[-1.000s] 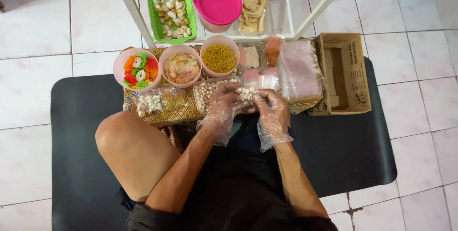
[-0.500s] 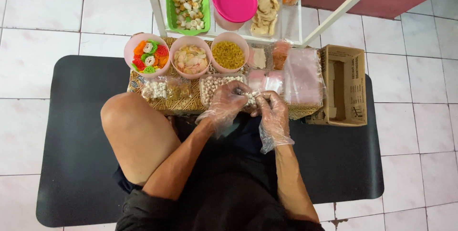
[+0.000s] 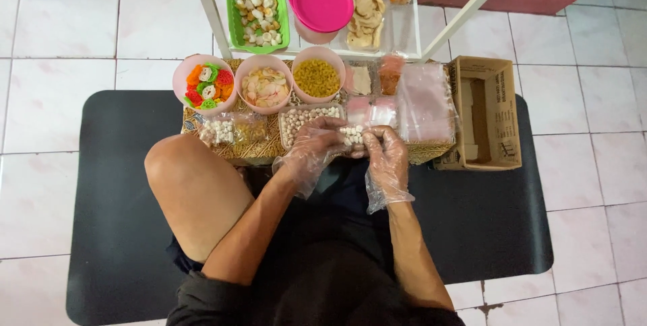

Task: Manually picking up small snack items from a tray and placing them into small plastic bags for packaging.

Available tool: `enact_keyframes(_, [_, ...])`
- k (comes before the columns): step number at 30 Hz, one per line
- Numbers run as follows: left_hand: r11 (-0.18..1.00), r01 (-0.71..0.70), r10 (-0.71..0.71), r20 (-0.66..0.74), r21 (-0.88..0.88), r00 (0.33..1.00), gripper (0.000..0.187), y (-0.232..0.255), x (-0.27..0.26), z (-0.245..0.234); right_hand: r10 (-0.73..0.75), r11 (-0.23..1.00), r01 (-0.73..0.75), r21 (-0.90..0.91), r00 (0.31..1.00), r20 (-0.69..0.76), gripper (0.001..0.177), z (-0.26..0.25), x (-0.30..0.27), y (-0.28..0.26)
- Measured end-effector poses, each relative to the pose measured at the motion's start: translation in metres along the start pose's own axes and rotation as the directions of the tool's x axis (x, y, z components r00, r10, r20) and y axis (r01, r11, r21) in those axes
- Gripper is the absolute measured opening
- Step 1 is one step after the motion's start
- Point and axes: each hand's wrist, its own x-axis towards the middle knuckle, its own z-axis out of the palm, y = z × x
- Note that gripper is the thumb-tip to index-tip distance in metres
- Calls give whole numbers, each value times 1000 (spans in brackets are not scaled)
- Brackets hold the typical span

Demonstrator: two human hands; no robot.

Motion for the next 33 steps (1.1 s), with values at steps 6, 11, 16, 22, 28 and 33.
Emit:
enact_keyframes(6, [997,-61,60,-12,-42,998,41,-28,23,-15,-55,998,55,36,998,-2,4,-3,-1,7])
enact_keyframes(11, [990,-86,97,99,-115,990,44,-43,28,-24,-101,977,101,187,995,-8,4,7,1,13])
enact_keyframes(16, [981,-53,57,-18,186,998,45,-41,24,-17,-170,952,176,252,984,-45,8,11,8,44])
enact_keyframes(22, [985,-139,141,-5,98,990,38,-24,12,-8,-213,933,197,301,977,22,5,-1,9,35])
enact_keyframes(28, [983,-183,182,-43,-19,982,36,-23,13,-5,-298,912,288,292,954,-9,6,-8,17,40])
enact_keyframes(33, [981,-152,149,-32,-119,988,34,-21,6,5,-288,920,273,281,958,11,6,-5,14,44])
